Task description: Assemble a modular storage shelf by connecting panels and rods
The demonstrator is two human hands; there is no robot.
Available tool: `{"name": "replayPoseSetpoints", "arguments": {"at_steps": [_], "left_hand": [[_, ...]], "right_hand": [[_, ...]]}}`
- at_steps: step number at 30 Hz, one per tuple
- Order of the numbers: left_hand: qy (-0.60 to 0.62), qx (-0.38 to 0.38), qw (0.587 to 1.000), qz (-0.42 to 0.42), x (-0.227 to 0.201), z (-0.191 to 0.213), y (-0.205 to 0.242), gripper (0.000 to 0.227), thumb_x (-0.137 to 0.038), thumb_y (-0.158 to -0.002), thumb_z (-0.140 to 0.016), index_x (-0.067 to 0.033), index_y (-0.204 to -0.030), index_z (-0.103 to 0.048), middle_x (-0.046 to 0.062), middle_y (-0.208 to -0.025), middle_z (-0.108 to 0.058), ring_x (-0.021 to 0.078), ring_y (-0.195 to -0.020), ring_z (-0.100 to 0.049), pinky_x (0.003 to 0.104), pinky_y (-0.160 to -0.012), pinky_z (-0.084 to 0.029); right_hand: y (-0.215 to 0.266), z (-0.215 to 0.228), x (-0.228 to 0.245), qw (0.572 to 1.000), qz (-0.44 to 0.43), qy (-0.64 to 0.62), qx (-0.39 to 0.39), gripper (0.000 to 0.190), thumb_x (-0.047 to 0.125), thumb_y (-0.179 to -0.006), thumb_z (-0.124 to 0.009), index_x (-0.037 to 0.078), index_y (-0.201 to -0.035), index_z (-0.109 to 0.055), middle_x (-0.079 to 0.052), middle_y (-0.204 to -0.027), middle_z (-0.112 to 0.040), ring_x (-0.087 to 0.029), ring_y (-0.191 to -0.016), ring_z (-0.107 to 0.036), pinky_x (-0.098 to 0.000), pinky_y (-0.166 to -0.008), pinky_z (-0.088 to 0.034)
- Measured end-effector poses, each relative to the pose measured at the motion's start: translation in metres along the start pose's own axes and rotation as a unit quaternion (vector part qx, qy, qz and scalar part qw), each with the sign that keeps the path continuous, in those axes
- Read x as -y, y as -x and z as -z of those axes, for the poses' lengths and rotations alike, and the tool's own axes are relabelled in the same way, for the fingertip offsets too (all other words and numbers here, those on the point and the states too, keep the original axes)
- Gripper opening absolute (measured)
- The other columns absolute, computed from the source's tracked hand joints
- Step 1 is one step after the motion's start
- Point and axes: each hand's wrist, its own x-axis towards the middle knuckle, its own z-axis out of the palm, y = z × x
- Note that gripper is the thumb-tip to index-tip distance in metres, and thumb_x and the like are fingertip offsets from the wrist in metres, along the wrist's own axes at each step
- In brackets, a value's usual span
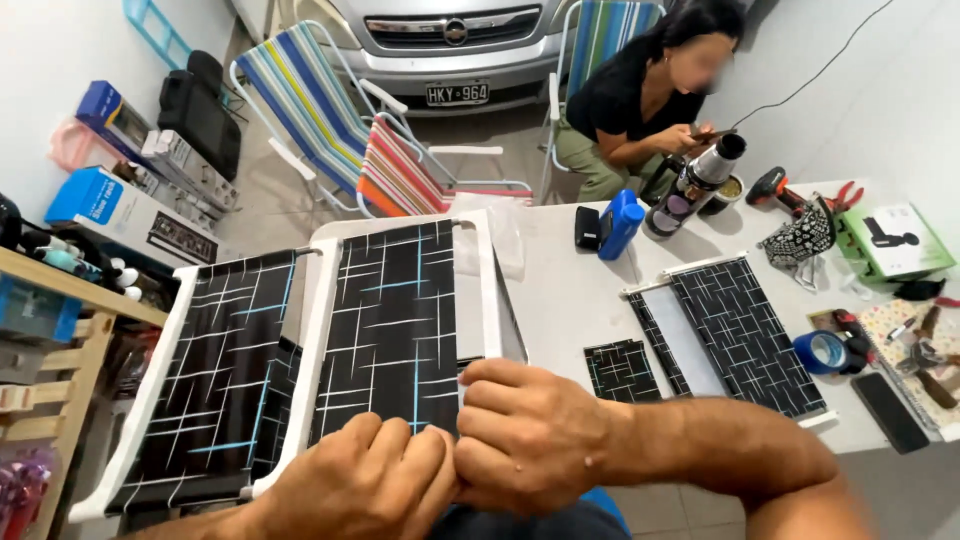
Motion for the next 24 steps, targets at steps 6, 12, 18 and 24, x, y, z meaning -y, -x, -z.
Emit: {"name": "replayPoseSetpoints", "arguments": {"at_steps": [6, 12, 18, 24], "left_hand": [[0.033, -0.029, 0.999, -0.018, -0.005, -0.003, 0.002, 0.037, -0.002, -0.094, -0.041, -0.0227, -0.063, -0.038, -0.004, -0.061, -0.031, 0.0095, -0.046, -0.026, 0.028, -0.043, -0.021], [0.048, -0.03, 0.998, -0.014, -0.01, -0.009, 0.003, 0.039, -0.005, -0.096, -0.042, -0.0231, -0.062, -0.039, -0.004, -0.059, -0.032, 0.0103, -0.045, -0.027, 0.029, -0.042, -0.021], [0.047, -0.03, 0.998, 0.003, -0.015, -0.016, 0.005, 0.036, -0.001, -0.092, -0.044, -0.0219, -0.063, -0.038, -0.004, -0.06, -0.03, 0.0091, -0.045, -0.026, 0.028, -0.041, -0.021], [0.04, -0.021, 0.999, 0.025, -0.028, -0.032, 0.017, 0.03, -0.001, -0.086, -0.047, -0.023, -0.066, -0.04, -0.004, -0.061, -0.03, 0.01, -0.043, -0.029, 0.029, -0.04, -0.022]], "right_hand": [[0.005, 0.008, 0.003, 0.991, 0.009, -0.071, 0.112, 0.037, 0.013, -0.111, -0.043, 0.004, -0.076, -0.044, -0.011, -0.073, -0.044, -0.029, -0.063, -0.04, -0.0455, -0.069, -0.039], [0.007, 0.012, 0.006, 0.983, -0.008, -0.099, 0.157, 0.029, 0.004, -0.107, -0.039, 0.001, -0.079, -0.047, -0.013, -0.076, -0.047, -0.031, -0.065, -0.041, -0.047, -0.073, -0.04], [0.012, 0.017, 0.004, 0.978, -0.006, -0.123, 0.167, 0.024, 0.002, -0.106, -0.037, -0.002, -0.085, -0.049, -0.015, -0.079, -0.047, -0.032, -0.069, -0.042, -0.0481, -0.08, -0.041], [0.03, 0.004, -0.002, 0.982, 0.024, -0.098, 0.16, 0.026, 0.008, -0.11, -0.037, -0.003, -0.093, -0.052, -0.015, -0.083, -0.049, -0.03, -0.066, -0.044, -0.0444, -0.073, -0.039]]}}
